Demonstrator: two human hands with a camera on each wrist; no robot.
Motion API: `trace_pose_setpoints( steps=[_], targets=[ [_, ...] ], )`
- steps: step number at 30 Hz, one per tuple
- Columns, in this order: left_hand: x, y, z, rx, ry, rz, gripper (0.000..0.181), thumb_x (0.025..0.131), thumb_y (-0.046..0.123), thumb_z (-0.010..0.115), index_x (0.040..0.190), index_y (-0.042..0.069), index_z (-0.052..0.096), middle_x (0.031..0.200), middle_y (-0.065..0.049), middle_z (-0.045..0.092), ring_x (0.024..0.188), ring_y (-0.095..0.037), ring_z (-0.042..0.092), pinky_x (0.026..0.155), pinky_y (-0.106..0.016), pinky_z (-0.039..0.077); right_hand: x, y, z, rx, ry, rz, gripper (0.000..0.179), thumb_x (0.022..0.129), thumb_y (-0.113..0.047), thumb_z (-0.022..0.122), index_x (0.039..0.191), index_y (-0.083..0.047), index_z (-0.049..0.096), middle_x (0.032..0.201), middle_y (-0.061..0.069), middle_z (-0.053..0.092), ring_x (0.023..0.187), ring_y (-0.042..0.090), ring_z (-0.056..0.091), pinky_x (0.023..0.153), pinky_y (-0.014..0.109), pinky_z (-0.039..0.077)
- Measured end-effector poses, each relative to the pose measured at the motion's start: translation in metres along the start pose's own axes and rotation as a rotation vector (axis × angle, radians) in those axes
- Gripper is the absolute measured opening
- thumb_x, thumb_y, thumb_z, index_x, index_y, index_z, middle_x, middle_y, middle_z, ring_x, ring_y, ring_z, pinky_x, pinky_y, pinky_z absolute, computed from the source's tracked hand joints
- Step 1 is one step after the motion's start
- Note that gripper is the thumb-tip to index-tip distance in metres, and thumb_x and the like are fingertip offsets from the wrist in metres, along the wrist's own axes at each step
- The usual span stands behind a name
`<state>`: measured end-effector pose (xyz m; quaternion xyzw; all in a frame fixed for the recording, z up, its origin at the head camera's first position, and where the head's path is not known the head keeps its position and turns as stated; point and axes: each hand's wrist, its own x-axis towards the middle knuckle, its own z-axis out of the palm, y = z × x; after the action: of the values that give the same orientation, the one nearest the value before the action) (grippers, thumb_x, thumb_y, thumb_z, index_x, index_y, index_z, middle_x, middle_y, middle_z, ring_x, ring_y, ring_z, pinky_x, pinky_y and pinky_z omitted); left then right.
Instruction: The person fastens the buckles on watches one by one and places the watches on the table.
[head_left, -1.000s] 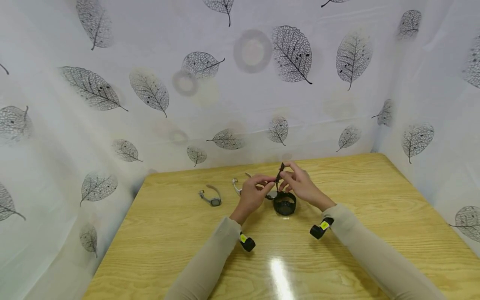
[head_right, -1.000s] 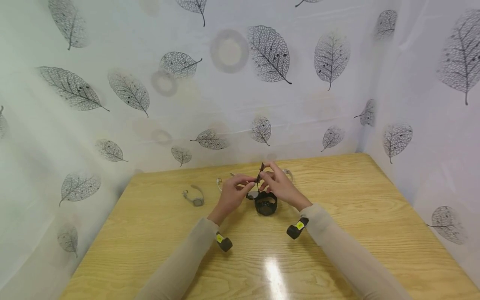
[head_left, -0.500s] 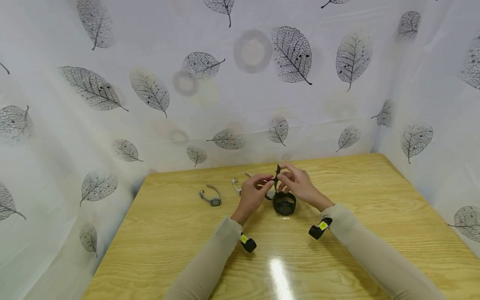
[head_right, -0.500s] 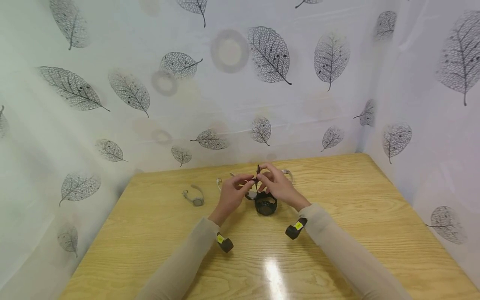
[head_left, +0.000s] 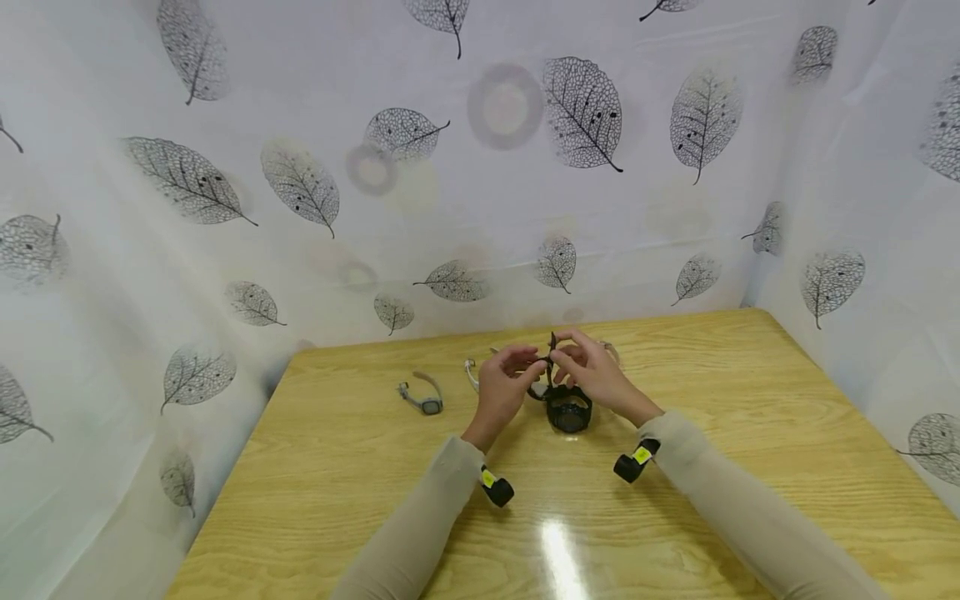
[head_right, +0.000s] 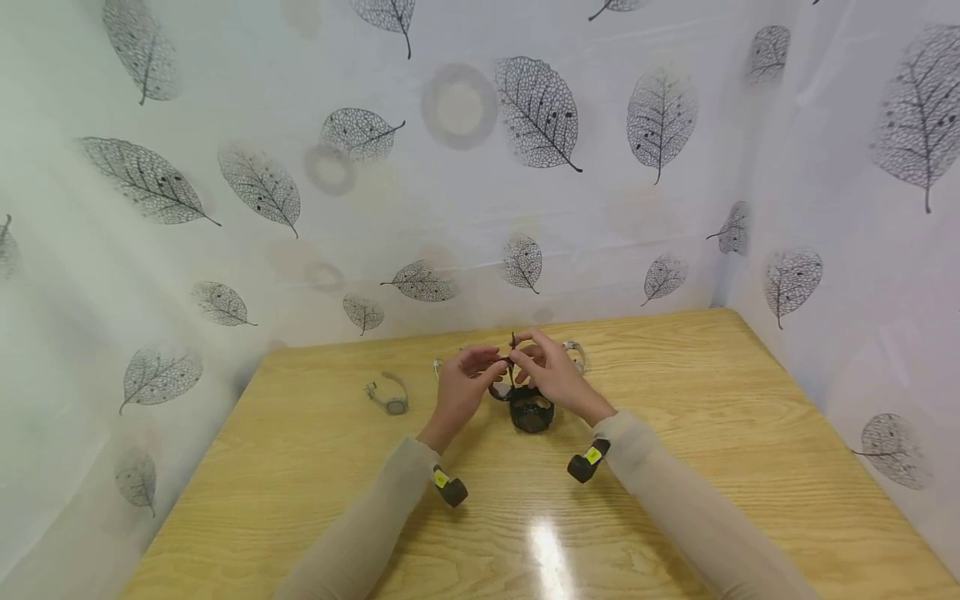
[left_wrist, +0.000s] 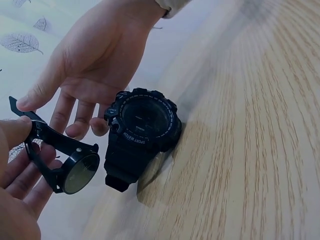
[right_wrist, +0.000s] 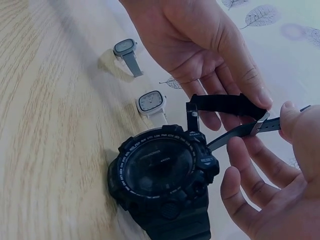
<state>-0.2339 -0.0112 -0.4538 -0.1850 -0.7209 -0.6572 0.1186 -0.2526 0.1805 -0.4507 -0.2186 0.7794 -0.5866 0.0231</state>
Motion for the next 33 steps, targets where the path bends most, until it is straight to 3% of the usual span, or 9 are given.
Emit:
trace_pose_setpoints(
  steps=[5,12,16,20,23,27,33],
  targets=[
    [0.001,-0.013,-0.003,-0.023,0.000,0.001,0.024,0.094,0.007,0.076,0.116,-0.001,0.071,0.110,-0.022,0.074,0.094,-0.038,0.073,0.076,-0.028,0.062,0.001,0.001,0.001,0.002,-0.014,0.002,0.032,0.111,-0.026,0.051,0.136,-0.006,0.049,0.103,0.020,0.075,0.084,0.042,0.071,0.069,0.050,0.061],
    [0.001,-0.017,-0.004,-0.054,0.019,-0.013,0.026,0.092,0.007,0.078,0.115,-0.003,0.071,0.109,-0.018,0.074,0.094,-0.035,0.073,0.076,-0.028,0.062,-0.002,0.001,0.003,0.056,0.034,-0.026,0.032,0.109,-0.024,0.055,0.134,-0.004,0.051,0.126,0.020,0.068,0.084,0.039,0.071,0.068,0.050,0.061],
    [0.002,-0.018,-0.002,-0.110,0.038,-0.006,0.024,0.091,0.000,0.077,0.112,-0.008,0.069,0.106,-0.024,0.073,0.091,-0.038,0.073,0.074,-0.033,0.064,-0.002,0.000,0.005,0.044,0.130,-0.076,0.030,0.106,-0.019,0.061,0.132,-0.006,0.056,0.118,0.017,0.072,0.077,0.040,0.069,0.063,0.041,0.060],
    [0.004,-0.019,-0.001,-0.169,0.042,0.005,0.020,0.090,0.000,0.078,0.106,-0.006,0.069,0.101,-0.024,0.074,0.086,-0.029,0.075,0.075,-0.037,0.064,-0.002,-0.002,0.006,0.062,0.194,-0.101,0.031,0.103,-0.016,0.065,0.132,-0.006,0.060,0.112,0.018,0.073,0.077,0.045,0.066,0.062,0.033,0.058],
    [0.004,-0.019,-0.001,-0.186,0.035,0.013,0.018,0.090,0.003,0.079,0.103,-0.004,0.070,0.099,-0.022,0.075,0.083,-0.022,0.075,0.075,-0.040,0.064,-0.002,-0.002,0.008,0.056,0.206,-0.101,0.032,0.102,-0.017,0.067,0.132,-0.007,0.065,0.110,0.017,0.072,0.077,0.044,0.065,0.062,0.036,0.058],
    [0.003,-0.018,-0.002,-0.194,0.021,0.028,0.017,0.091,0.005,0.078,0.102,-0.004,0.069,0.097,-0.022,0.074,0.082,-0.024,0.075,0.074,-0.043,0.064,-0.004,-0.001,0.009,0.070,0.205,-0.082,0.030,0.103,-0.019,0.066,0.131,-0.007,0.069,0.103,0.016,0.070,0.072,0.034,0.063,0.062,0.040,0.057],
    [0.003,-0.017,0.000,-0.220,0.026,0.042,0.018,0.091,0.003,0.078,0.102,-0.007,0.068,0.097,-0.026,0.073,0.083,-0.030,0.075,0.073,-0.040,0.064,-0.004,-0.001,0.011,0.238,0.184,-0.010,0.036,0.105,-0.021,0.063,0.133,0.002,0.065,0.095,0.013,0.068,0.076,0.024,0.064,0.066,0.030,0.060]
  ],
)
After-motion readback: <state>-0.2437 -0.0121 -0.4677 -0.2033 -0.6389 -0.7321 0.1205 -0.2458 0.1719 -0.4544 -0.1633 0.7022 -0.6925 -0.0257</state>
